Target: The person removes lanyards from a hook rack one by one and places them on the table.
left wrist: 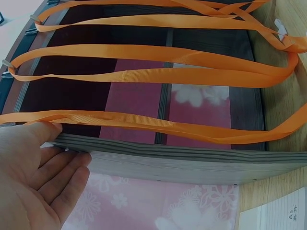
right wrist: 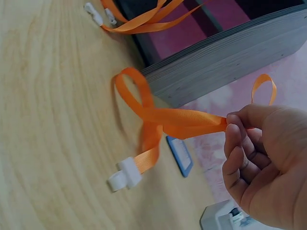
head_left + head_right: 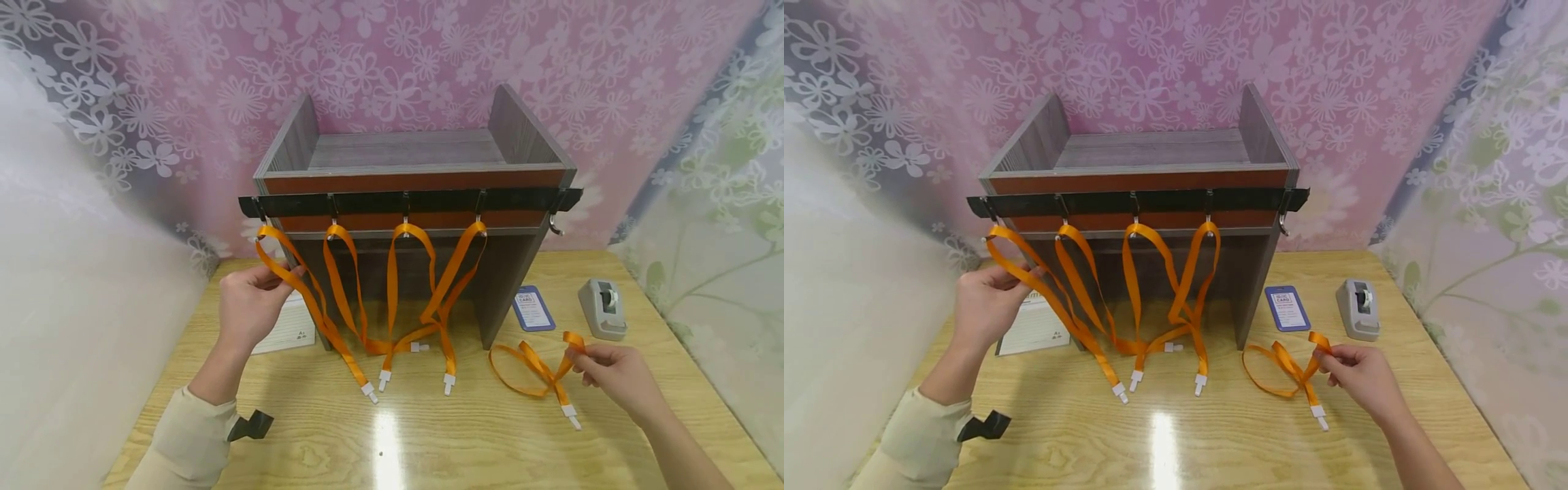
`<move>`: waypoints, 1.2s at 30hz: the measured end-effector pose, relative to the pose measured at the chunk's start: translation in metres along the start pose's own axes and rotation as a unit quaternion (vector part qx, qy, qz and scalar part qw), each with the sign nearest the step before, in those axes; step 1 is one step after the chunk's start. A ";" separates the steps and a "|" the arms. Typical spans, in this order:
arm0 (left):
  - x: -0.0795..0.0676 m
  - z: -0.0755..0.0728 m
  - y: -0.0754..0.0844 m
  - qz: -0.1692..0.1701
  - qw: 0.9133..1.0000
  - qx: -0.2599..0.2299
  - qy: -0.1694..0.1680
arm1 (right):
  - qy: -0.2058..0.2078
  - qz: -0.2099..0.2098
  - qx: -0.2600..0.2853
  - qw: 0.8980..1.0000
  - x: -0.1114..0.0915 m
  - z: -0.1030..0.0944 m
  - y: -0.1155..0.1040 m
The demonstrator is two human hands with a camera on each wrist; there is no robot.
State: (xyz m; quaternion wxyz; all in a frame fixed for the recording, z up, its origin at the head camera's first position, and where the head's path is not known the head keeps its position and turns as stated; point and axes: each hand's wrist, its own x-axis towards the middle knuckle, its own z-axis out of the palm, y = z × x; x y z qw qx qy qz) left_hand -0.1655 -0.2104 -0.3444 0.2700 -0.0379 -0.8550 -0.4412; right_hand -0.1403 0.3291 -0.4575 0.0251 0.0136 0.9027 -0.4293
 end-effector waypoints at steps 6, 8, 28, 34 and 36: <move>0.000 0.000 0.000 -0.009 1.000 0.002 -0.005 | -0.016 0.018 -0.011 1.000 0.001 0.007 0.009; 0.000 0.000 0.000 -0.010 1.000 0.001 -0.005 | -0.018 0.024 -0.009 0.999 -0.001 0.008 0.012; -0.001 -0.001 0.001 -0.012 1.000 0.026 -0.012 | -0.071 0.068 -0.027 0.995 -0.005 0.005 0.021; -0.002 -0.001 0.002 -0.023 0.999 0.028 -0.018 | -0.087 0.068 -0.018 0.994 -0.006 0.002 0.029; -0.003 -0.002 0.003 -0.025 0.999 0.025 -0.020 | -0.086 0.071 -0.006 0.994 -0.007 0.003 0.031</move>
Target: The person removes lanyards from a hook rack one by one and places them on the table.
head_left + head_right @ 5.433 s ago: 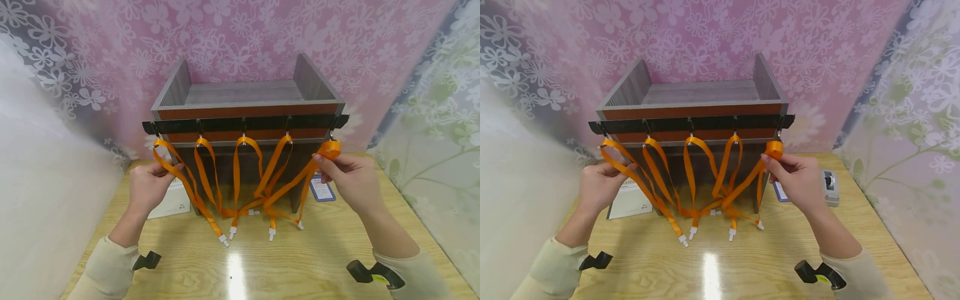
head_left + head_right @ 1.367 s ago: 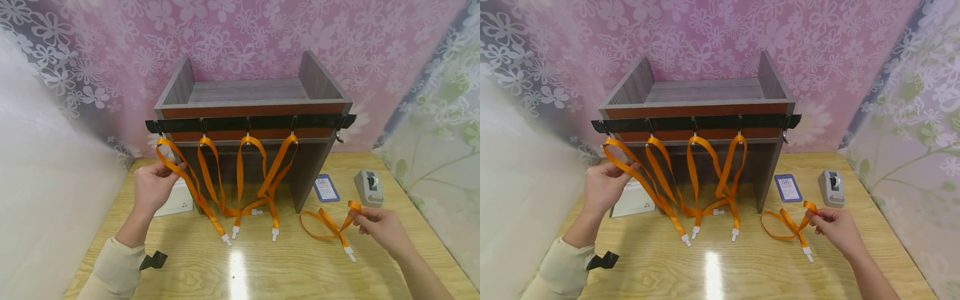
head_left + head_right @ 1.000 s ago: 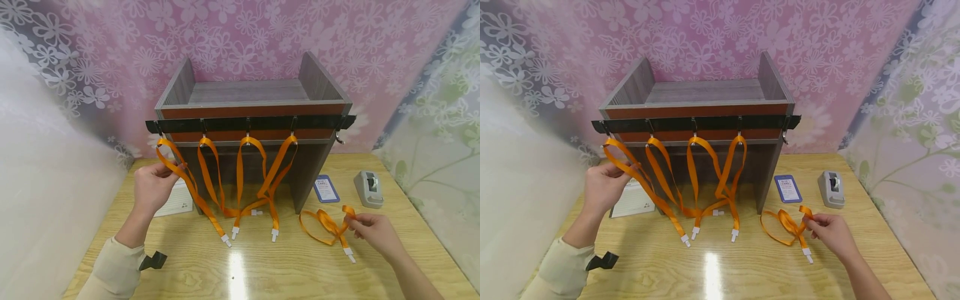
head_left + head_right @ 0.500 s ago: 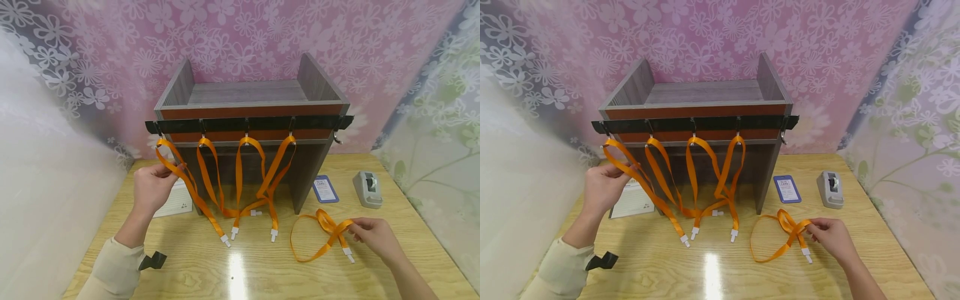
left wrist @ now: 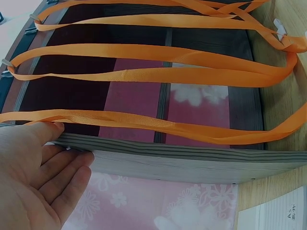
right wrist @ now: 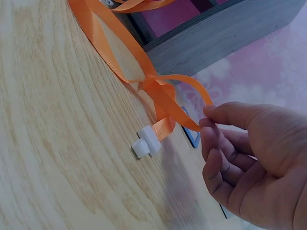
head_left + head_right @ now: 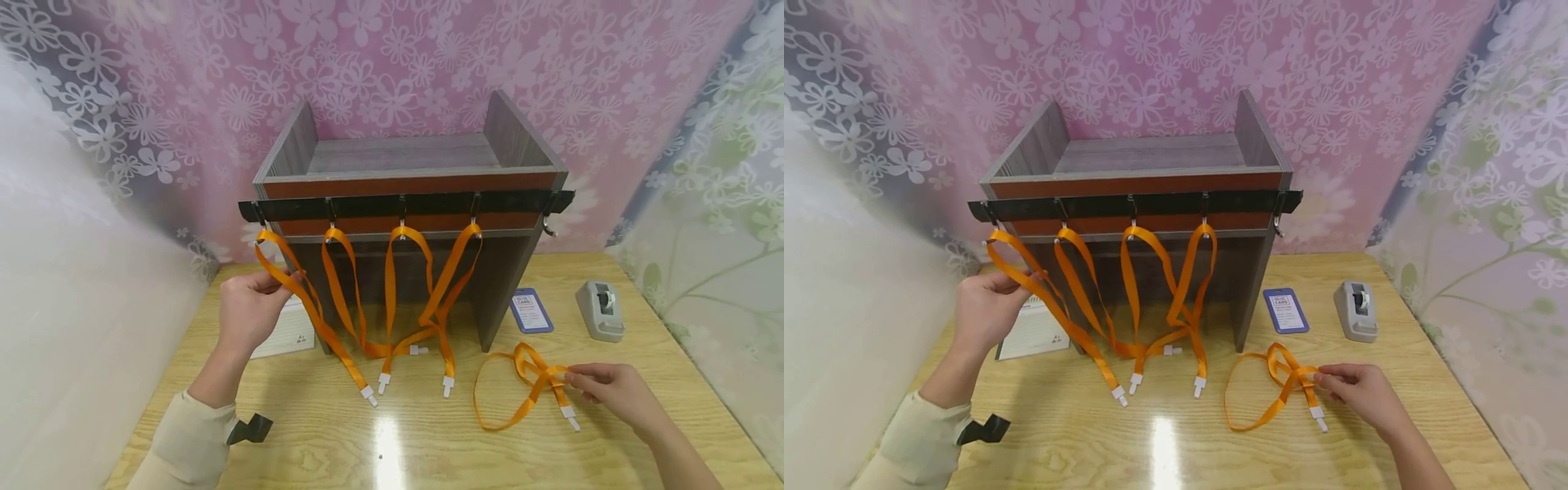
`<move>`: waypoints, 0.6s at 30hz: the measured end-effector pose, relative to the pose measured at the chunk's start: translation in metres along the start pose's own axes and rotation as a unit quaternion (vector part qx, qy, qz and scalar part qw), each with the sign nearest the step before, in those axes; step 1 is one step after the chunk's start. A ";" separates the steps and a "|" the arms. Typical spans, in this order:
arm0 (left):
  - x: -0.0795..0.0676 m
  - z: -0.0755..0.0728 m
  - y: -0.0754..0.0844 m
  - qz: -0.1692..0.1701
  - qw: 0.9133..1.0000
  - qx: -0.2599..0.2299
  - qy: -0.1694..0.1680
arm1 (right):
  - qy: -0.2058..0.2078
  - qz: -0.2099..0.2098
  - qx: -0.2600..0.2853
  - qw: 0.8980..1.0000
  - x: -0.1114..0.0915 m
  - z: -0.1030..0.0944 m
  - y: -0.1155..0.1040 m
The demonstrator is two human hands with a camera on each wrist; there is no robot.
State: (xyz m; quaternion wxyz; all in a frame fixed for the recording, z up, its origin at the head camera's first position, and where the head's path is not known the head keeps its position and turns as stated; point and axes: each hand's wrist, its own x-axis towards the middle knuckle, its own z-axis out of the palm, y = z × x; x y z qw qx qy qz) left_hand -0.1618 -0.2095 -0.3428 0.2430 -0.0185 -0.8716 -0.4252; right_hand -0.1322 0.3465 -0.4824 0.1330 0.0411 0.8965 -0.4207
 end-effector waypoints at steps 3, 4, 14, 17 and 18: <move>0.000 0.000 0.000 0.002 1.000 -0.002 0.001 | 0.005 -0.003 0.023 1.000 -0.001 0.001 0.002; 0.000 0.000 0.000 0.004 1.000 -0.002 0.002 | 0.009 -0.003 0.029 1.000 -0.001 0.001 0.003; 0.001 0.001 -0.001 0.008 1.000 -0.011 0.001 | 0.027 -0.027 0.046 0.998 -0.005 -0.004 0.000; 0.001 0.001 -0.002 0.013 1.000 -0.017 0.002 | 0.032 -0.024 0.024 0.999 -0.005 -0.008 -0.004; 0.002 0.001 -0.002 0.014 1.000 -0.018 0.003 | 0.034 -0.023 0.020 0.999 -0.005 -0.010 -0.006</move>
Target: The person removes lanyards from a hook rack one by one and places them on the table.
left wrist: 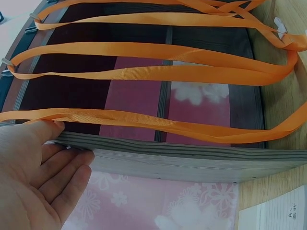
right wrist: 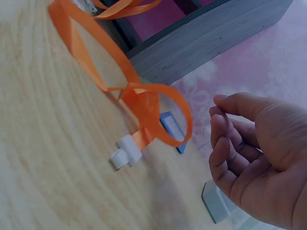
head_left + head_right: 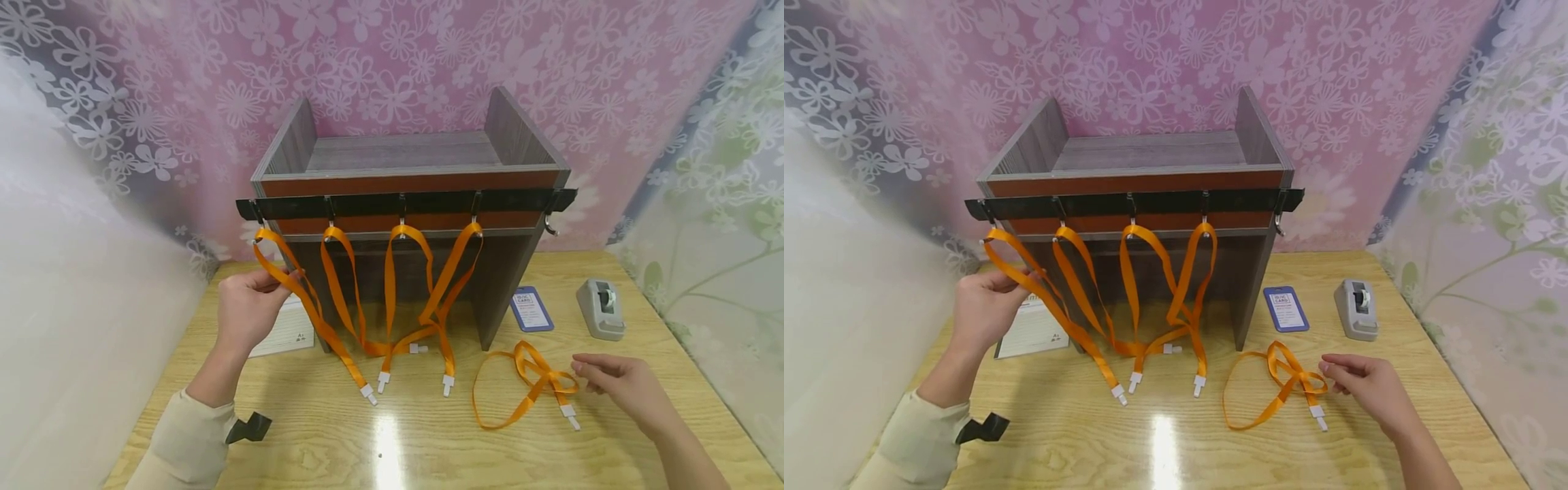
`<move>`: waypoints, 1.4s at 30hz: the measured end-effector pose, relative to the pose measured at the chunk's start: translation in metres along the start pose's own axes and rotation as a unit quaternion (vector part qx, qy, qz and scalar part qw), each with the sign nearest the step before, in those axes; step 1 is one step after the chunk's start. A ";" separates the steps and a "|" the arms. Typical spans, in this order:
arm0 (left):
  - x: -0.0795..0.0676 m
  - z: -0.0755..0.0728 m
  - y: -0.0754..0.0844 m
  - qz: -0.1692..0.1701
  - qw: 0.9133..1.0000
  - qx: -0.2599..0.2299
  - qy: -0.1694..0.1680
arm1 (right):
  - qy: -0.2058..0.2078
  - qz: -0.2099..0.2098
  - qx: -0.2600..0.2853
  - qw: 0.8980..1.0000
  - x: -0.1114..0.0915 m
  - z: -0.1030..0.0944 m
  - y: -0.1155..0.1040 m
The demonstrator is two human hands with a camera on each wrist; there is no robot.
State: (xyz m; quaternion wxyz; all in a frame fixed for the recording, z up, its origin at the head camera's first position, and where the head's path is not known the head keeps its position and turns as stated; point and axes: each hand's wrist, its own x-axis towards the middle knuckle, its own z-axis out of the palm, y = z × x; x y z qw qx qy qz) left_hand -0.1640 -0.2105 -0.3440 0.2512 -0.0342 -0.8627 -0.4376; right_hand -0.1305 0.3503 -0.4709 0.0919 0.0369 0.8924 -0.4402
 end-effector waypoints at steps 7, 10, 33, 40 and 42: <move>0.002 0.000 0.000 0.013 1.000 -0.007 0.002 | 0.017 -0.021 -0.003 1.000 0.000 -0.004 -0.013; 0.002 0.000 0.000 0.016 1.000 -0.007 0.003 | 0.034 -0.033 -0.001 0.999 -0.002 -0.005 -0.020; 0.000 -0.001 0.000 0.009 1.000 -0.003 0.007 | 0.051 -0.116 -0.013 0.992 -0.016 -0.002 -0.081; 0.000 0.000 0.000 0.004 1.000 -0.006 0.007 | 0.056 -0.160 -0.013 0.985 -0.018 -0.002 -0.099; -0.001 0.000 0.000 0.001 1.000 -0.005 0.006 | 0.058 -0.171 -0.013 0.983 -0.018 0.000 -0.104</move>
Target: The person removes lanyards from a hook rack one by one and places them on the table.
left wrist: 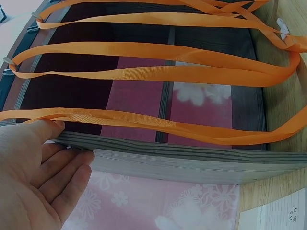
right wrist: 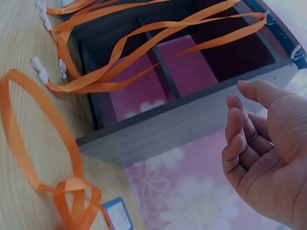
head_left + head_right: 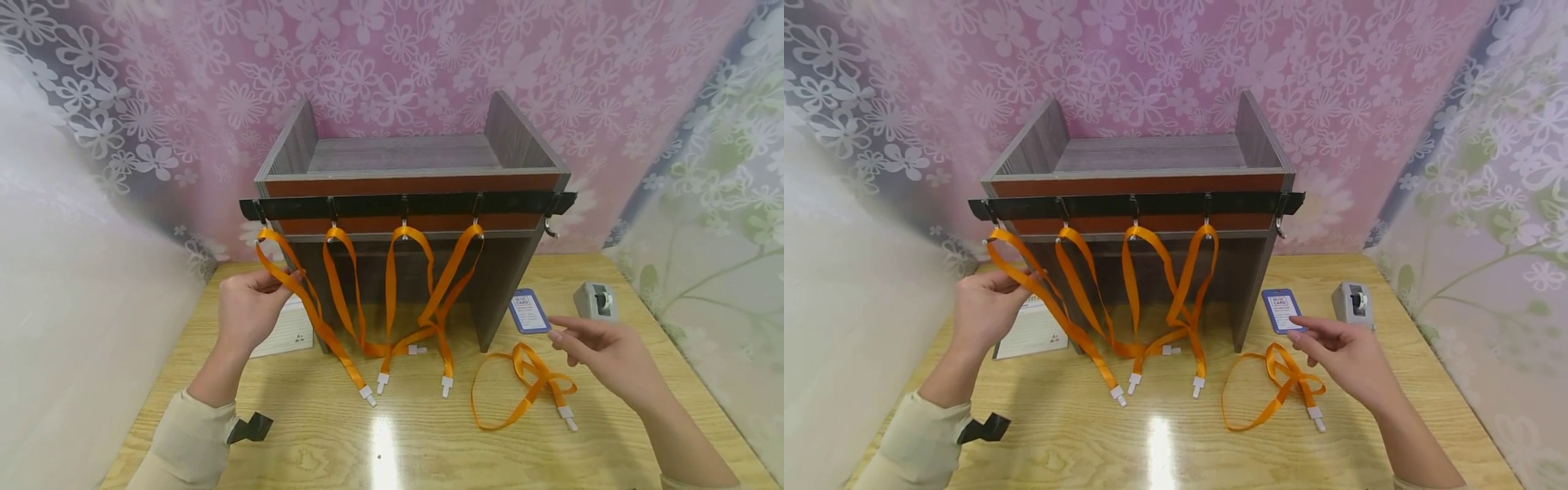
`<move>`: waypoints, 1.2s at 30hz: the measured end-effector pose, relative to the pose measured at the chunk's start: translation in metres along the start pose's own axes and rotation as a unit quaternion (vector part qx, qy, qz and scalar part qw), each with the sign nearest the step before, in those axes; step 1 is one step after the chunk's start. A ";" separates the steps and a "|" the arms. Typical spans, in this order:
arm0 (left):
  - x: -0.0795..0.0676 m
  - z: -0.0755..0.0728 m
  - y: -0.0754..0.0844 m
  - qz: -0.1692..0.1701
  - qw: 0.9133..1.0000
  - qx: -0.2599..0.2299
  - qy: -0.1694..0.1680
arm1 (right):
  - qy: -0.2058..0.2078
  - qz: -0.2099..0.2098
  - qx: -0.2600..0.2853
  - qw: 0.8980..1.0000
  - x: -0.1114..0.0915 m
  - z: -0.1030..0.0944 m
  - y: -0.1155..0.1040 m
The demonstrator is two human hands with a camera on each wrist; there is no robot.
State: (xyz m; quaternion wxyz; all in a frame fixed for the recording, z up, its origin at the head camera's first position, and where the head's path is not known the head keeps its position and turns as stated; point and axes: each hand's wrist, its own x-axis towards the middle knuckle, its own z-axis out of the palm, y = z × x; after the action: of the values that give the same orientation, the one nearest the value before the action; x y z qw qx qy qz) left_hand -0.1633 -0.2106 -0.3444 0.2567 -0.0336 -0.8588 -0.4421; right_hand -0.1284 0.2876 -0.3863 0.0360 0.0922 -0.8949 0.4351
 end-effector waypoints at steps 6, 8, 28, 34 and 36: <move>0.001 0.000 0.001 0.003 1.000 0.006 0.002 | -0.002 -0.036 0.017 0.999 0.006 0.006 -0.015; 0.002 0.000 0.001 0.004 1.000 0.007 0.002 | -0.007 -0.047 0.024 0.999 0.008 0.008 -0.019; 0.002 0.001 -0.001 -0.007 1.000 0.021 -0.008 | -0.077 -0.106 0.072 0.989 0.027 0.028 -0.050; -0.001 -0.001 -0.001 -0.003 1.000 0.023 -0.002 | -0.089 -0.110 0.102 0.985 0.030 0.037 -0.056; -0.001 -0.001 -0.001 0.003 1.000 0.021 -0.001 | -0.085 -0.107 0.103 0.985 0.031 0.040 -0.059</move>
State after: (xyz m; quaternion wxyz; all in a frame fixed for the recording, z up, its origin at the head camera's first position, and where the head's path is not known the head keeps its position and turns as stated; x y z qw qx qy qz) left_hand -0.1619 -0.2114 -0.3450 0.2579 -0.0313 -0.8681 -0.4229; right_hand -0.1462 0.2162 -0.3613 -0.0037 0.2275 -0.8303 0.5088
